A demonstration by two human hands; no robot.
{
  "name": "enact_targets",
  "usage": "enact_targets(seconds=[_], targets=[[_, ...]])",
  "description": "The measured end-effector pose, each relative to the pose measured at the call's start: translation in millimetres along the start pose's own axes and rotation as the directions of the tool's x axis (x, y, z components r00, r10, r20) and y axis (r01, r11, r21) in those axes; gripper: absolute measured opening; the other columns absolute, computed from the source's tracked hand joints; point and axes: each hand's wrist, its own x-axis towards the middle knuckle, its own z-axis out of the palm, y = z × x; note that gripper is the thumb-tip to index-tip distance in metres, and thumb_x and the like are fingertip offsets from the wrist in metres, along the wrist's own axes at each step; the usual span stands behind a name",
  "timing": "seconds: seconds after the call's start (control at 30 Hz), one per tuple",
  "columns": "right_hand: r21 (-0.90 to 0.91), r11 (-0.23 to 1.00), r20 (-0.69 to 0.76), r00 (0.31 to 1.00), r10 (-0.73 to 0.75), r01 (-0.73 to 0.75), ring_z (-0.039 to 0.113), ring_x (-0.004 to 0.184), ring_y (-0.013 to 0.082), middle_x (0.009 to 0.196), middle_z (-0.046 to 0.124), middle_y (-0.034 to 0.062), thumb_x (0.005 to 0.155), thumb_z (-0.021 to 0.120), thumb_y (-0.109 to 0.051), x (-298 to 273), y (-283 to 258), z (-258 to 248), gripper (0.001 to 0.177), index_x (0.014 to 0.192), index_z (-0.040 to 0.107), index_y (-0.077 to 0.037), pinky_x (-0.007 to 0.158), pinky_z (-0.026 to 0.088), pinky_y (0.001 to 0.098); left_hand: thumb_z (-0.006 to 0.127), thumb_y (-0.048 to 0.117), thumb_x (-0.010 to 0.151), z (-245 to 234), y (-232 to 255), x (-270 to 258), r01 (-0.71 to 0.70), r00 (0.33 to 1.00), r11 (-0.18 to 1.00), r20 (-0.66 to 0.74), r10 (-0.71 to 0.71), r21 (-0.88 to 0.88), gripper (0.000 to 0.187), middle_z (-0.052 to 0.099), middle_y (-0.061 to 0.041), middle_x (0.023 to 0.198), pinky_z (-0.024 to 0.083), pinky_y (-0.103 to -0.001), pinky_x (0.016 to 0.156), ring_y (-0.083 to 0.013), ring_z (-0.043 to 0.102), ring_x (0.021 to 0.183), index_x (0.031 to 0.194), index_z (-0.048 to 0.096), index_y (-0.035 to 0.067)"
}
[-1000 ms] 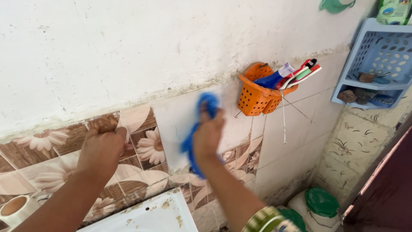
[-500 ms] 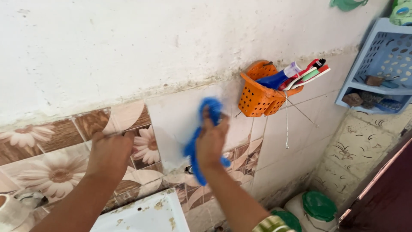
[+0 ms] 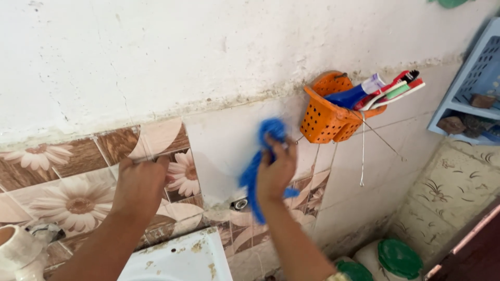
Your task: The person scrubs the tiled wall above a sink using a blue scrubber and water from a mug. They repeatedly wet the scrubber, scrub the wall, and rinse the area. Finally, they retrieve two packets of detergent from a wall-mounted basket.
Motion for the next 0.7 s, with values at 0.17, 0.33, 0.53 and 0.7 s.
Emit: enact_targets(seconds=[0.17,0.33,0.53,0.7], targets=[[0.012,0.924,0.279,0.886,-0.371,0.383,0.063,0.115,0.0314,0.131,0.062,0.0107,0.080,0.074,0.006,-71.6,-46.5,44.3,0.028,0.100,0.077,-0.013,0.098,0.058,0.0383,0.066,0.014,0.092,-1.2,-2.3,1.6,0.033,0.999,0.997,-0.024,-0.035,-0.074,0.011,0.076,-0.006,0.077,0.047,-0.042,0.097,-0.0206,0.075,0.079,0.102,0.070,0.015],[0.239,0.947,0.430,0.898,0.096,-0.216,0.066,0.112,0.0231,0.131,0.055,0.0070,0.078,0.072,0.004,-26.3,-23.2,23.8,0.033,0.104,0.079,-0.016,0.096,0.060,0.0334,0.073,0.017,0.085,-3.9,2.2,-0.3,0.108,0.991,0.974,-0.061,-0.122,-0.201,0.016,0.075,-0.010,0.079,0.046,-0.043,0.096,-0.0273,0.073,0.081,0.101,0.071,0.015],[0.123,0.979,0.096,0.984,0.149,-0.160,0.064,0.108,0.0216,0.121,0.063,0.0104,0.084,0.074,-0.001,-2.4,-15.6,14.0,0.031,0.113,0.065,-0.007,0.096,0.054,0.0329,0.076,0.017,0.082,-4.5,4.9,1.7,0.134,0.982,0.950,-0.094,-0.166,-0.282,0.010,0.074,-0.011,0.077,0.046,-0.042,0.094,-0.0279,0.073,0.081,0.090,0.072,0.013],[0.203,0.945,0.312,0.898,-0.312,0.258,0.064,0.110,0.0320,0.122,0.063,0.0197,0.083,0.070,0.006,-90.4,-46.2,45.5,0.023,0.102,0.076,-0.004,0.090,0.056,0.0395,0.073,0.011,0.082,-1.8,3.4,1.2,0.154,0.980,0.935,-0.069,-0.185,-0.320,0.006,0.075,-0.009,0.075,0.045,-0.041,0.097,-0.0272,0.073,0.080,0.086,0.072,0.015]])
